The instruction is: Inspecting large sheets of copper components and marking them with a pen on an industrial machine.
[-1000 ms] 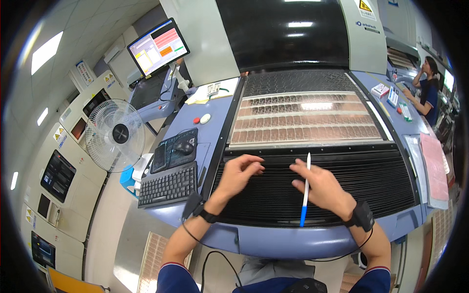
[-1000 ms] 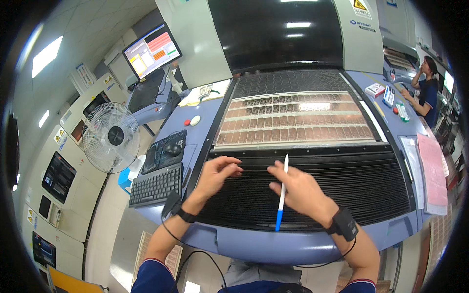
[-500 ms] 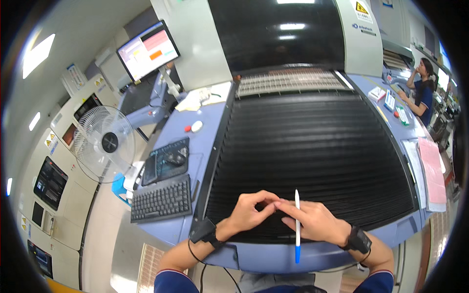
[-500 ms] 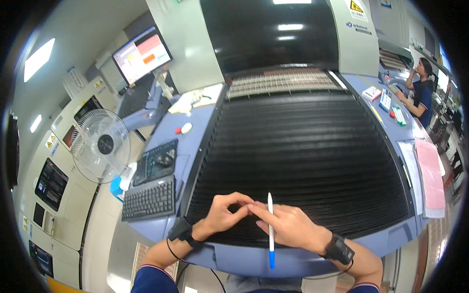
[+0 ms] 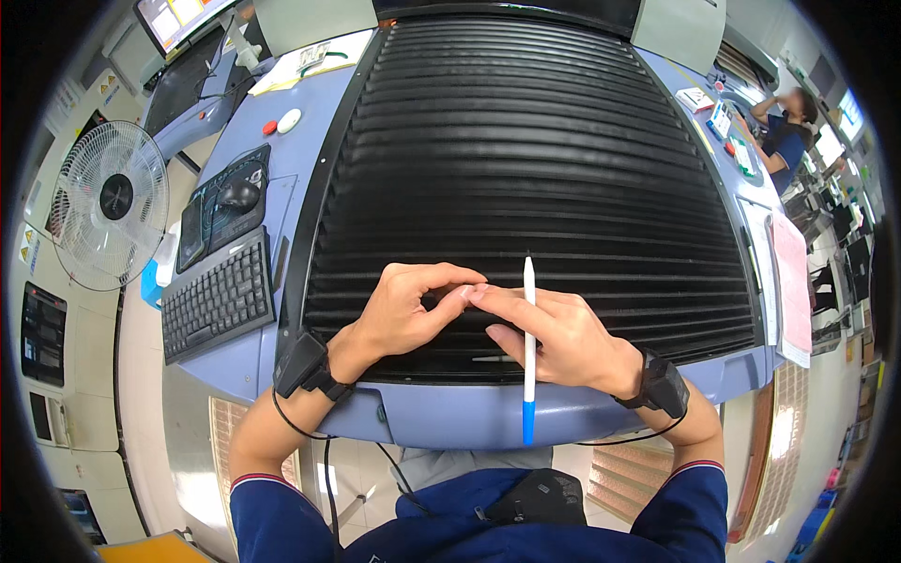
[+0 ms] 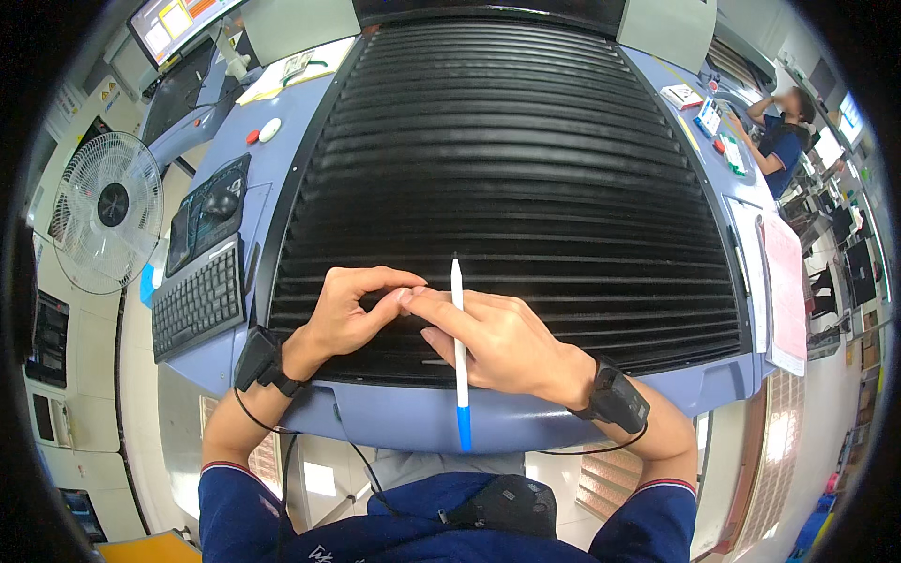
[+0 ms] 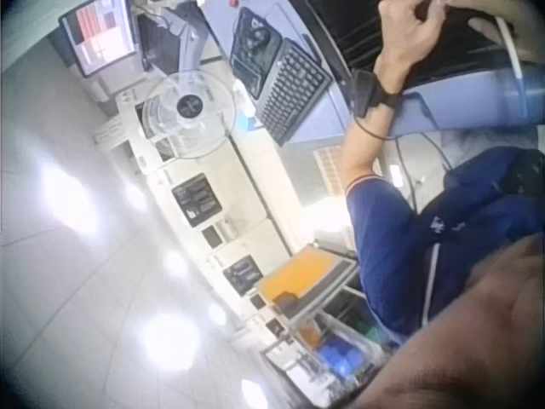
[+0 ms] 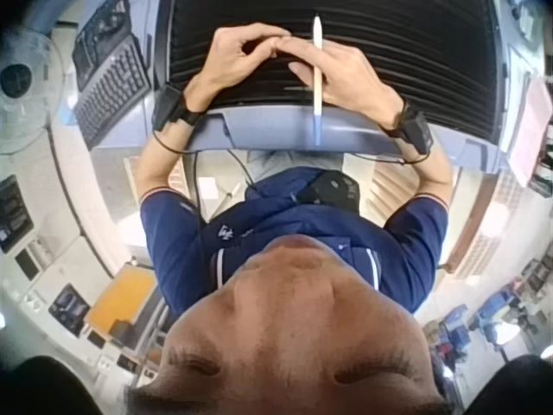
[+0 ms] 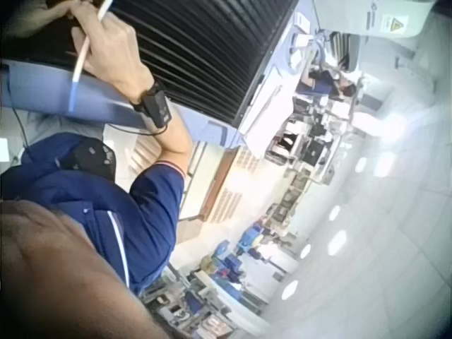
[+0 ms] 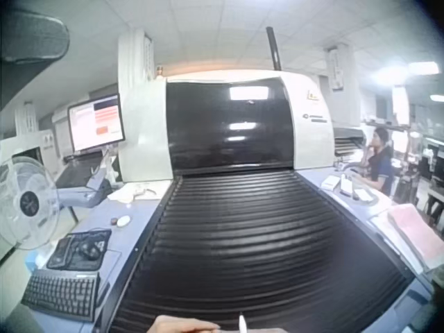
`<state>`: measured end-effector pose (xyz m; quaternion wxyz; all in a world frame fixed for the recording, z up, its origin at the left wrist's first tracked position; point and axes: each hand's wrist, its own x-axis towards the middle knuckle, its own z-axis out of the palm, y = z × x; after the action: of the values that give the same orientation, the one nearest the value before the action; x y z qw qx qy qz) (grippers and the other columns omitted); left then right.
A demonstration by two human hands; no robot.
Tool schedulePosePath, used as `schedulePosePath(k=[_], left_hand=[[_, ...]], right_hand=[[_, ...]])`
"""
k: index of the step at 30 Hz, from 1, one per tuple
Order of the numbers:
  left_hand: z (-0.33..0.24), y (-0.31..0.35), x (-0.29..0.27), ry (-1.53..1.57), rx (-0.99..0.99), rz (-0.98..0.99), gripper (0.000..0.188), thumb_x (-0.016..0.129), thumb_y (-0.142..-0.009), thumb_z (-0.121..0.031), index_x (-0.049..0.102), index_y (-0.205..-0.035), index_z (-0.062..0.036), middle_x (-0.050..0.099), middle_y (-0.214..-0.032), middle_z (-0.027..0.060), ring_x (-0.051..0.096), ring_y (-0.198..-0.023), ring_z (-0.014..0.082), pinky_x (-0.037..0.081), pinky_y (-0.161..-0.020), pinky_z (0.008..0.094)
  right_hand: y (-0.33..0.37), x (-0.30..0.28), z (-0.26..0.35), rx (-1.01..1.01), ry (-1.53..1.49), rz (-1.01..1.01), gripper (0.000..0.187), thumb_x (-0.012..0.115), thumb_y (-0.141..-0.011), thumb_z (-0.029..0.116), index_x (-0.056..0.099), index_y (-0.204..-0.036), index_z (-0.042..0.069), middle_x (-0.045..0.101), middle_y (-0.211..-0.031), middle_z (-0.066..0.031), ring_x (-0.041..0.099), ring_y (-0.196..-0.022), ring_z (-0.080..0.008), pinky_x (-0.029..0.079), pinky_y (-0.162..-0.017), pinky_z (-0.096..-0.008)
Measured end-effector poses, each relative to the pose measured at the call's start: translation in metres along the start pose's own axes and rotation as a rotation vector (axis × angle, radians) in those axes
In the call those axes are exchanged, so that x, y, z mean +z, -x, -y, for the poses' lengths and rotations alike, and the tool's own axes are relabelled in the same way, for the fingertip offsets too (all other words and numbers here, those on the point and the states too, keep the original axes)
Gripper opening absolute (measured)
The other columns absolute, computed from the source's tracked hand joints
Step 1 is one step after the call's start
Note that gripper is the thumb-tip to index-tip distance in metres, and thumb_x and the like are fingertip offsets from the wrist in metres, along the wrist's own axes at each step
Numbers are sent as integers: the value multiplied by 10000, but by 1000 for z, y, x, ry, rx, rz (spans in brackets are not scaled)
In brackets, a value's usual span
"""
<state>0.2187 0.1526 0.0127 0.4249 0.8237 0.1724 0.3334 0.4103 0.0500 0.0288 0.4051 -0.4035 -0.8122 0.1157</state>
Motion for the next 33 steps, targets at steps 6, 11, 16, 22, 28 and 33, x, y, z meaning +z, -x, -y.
schedulePosePath(k=[6, 11, 16, 22, 28, 33], left_hand=[[-3, -2, 4, -1, 56, 36, 175, 615, -897, -87, 677, -1011, 31, 704, -824, 127, 674, -664, 152, 535, -602, 251], [0, -2, 3, -42, 74, 52, 166, 611, -896, -83, 679, -1001, 26, 700, -809, 129, 672, -648, 160, 528, -586, 254], [-1, -1, 4, -92, 115, 33, 154, 596, -902, -78, 669, -991, 25, 694, -786, 126, 671, -633, 167, 525, -573, 260], [0, 0, 4, -34, 20, 48, 149, 572, -909, -63, 652, -1004, 18, 685, -757, 109, 673, -632, 170, 529, -582, 264], [-1, 3, 4, -79, 78, 109, 152, 569, -917, -87, 650, -998, 12, 685, -758, 104, 677, -648, 181, 533, -597, 270], [-4, 5, 6, -55, -12, 102, 141, 563, -915, -73, 649, -995, 4, 686, -756, 97, 675, -648, 180, 531, -594, 277]], right_hand=[[3, -3, 3, 2, 0, -56, 432, 666, -772, 11, 576, -1194, 46, 684, -958, -118, 672, -762, -294, 559, -627, -345], [4, -3, 1, -10, 25, -68, 408, 662, -777, 10, 582, -1176, 37, 685, -935, -122, 669, -735, -290, 549, -599, -343], [2, -6, 6, 49, 21, -35, 352, 690, -774, 11, 614, -1117, 8, 687, -992, -153, 687, -757, -273, 552, -645, -322], [5, -7, 4, 139, -2, -12, 360, 682, -795, 18, 597, -1145, -9, 683, -1019, -167, 695, -861, -282, 563, -728, -328], [7, -4, 4, 159, -117, -35, 366, 655, -817, -5, 573, -1173, -27, 678, -1050, -172, 681, -955, -295, 557, -817, -338], [7, -1, 2, 82, -108, -128, 396, 660, -815, 25, 549, -1196, 13, 673, -1006, -167, 687, -802, -300, 560, -647, -339]])
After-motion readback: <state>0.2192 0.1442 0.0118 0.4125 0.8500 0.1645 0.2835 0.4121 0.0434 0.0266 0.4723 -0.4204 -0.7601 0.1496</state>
